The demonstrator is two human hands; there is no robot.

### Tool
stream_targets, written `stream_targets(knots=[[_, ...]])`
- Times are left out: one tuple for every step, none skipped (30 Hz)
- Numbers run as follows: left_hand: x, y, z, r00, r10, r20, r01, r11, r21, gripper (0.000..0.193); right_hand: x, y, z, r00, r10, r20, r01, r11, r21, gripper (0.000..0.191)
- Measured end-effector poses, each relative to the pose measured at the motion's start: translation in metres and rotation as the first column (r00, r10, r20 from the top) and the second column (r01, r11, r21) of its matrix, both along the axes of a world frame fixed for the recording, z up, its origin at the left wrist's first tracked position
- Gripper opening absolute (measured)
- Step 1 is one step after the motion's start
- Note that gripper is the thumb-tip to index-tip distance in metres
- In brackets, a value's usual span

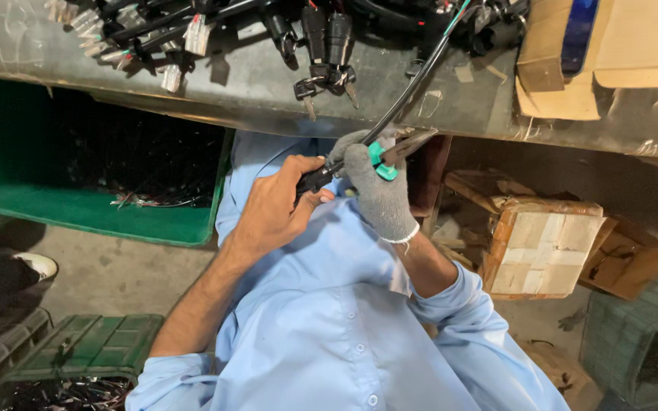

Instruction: The person sits at a workbench assembling electrical connectors onto cable ends. They strip insulation from the wire ends, insert the wires into black connector housings, and use pliers to crimp and secure the terminals, adding finished connectors to a pile on the bench.

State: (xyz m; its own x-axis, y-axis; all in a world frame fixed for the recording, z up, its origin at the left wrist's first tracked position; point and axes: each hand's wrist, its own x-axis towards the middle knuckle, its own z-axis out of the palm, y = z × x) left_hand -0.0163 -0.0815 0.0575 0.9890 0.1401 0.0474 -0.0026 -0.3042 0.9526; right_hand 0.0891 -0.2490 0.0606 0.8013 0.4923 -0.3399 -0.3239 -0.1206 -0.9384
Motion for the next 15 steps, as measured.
stream_targets(knots=[[-0.001, 0.000, 0.000, 0.999, 0.000, -0.033, -0.002, 0.998, -0.064, 0.036, -0.001, -0.002, -0.002, 0.998, -0.041, -0.053, 0.042, 0.999, 0.009, 0.020], [-0.002, 0.000, 0.000, 0.999, 0.005, -0.049, -0.009, 0.996, -0.088, 0.036, -0.003, -0.003, -0.005, 1.000, -0.005, -0.031, 0.005, 1.000, 0.014, 0.018], [-0.002, 0.001, 0.000, 0.998, 0.011, -0.062, -0.017, 0.994, -0.112, 0.037, -0.003, -0.005, -0.007, 0.999, 0.033, -0.005, -0.033, 0.999, 0.018, 0.016], [-0.003, 0.002, 0.001, 0.997, 0.016, -0.073, -0.026, 0.990, -0.135, 0.038, -0.004, -0.007, -0.009, 0.997, 0.071, 0.023, -0.072, 0.997, 0.022, 0.014], [-0.004, 0.002, 0.001, 0.997, 0.016, -0.078, -0.028, 0.989, -0.148, 0.038, -0.007, -0.008, -0.012, 0.993, 0.112, 0.027, -0.109, 0.990, -0.086, 0.016], [-0.005, 0.002, 0.001, 0.996, 0.014, -0.088, -0.028, 0.986, -0.163, 0.039, -0.011, -0.009, -0.014, 0.988, 0.150, 0.023, -0.143, 0.971, -0.194, 0.020], [-0.005, 0.002, 0.001, 0.995, 0.006, -0.097, -0.023, 0.984, -0.178, 0.040, -0.014, -0.010, -0.015, 0.983, 0.183, 0.015, -0.170, 0.939, -0.299, 0.024], [-0.006, 0.001, 0.001, 0.995, 0.007, -0.101, -0.026, 0.982, -0.190, 0.040, -0.016, -0.011, -0.016, 0.961, 0.249, 0.118, -0.198, 0.923, -0.331, 0.031], [-0.007, 0.000, 0.002, 0.994, 0.008, -0.107, -0.030, 0.979, -0.202, 0.040, -0.016, -0.011, -0.017, 0.925, 0.315, 0.214, -0.223, 0.904, -0.365, 0.038], [-0.008, -0.001, 0.002, 0.994, 0.009, -0.110, -0.032, 0.977, -0.211, 0.040, -0.017, -0.011, -0.018, 0.872, 0.379, 0.309, -0.243, 0.884, -0.399, 0.045], [-0.010, -0.001, 0.003, 0.996, 0.008, -0.084, -0.028, 0.972, -0.235, 0.040, -0.015, -0.010, -0.018, 0.842, 0.379, 0.384, -0.232, 0.897, -0.376, 0.045], [-0.011, -0.002, 0.004, 0.998, 0.009, -0.055, -0.023, 0.966, -0.257, 0.040, -0.011, -0.010, -0.019, 0.805, 0.375, 0.460, -0.224, 0.910, -0.350, 0.045], [-0.012, -0.002, 0.004, 1.000, 0.011, -0.025, -0.017, 0.961, -0.277, 0.040, -0.006, -0.009, -0.020, 0.762, 0.367, 0.534, -0.218, 0.921, -0.321, 0.046], [-0.013, -0.001, 0.005, 0.999, 0.000, -0.051, -0.014, 0.957, -0.290, 0.041, 0.000, -0.008, -0.021, 0.706, 0.404, 0.582, -0.216, 0.905, -0.366, 0.045], [-0.013, -0.001, 0.005, 0.997, -0.012, -0.076, -0.012, 0.952, -0.306, 0.041, 0.006, -0.008, -0.021, 0.645, 0.442, 0.623, -0.209, 0.887, -0.412, 0.044]])
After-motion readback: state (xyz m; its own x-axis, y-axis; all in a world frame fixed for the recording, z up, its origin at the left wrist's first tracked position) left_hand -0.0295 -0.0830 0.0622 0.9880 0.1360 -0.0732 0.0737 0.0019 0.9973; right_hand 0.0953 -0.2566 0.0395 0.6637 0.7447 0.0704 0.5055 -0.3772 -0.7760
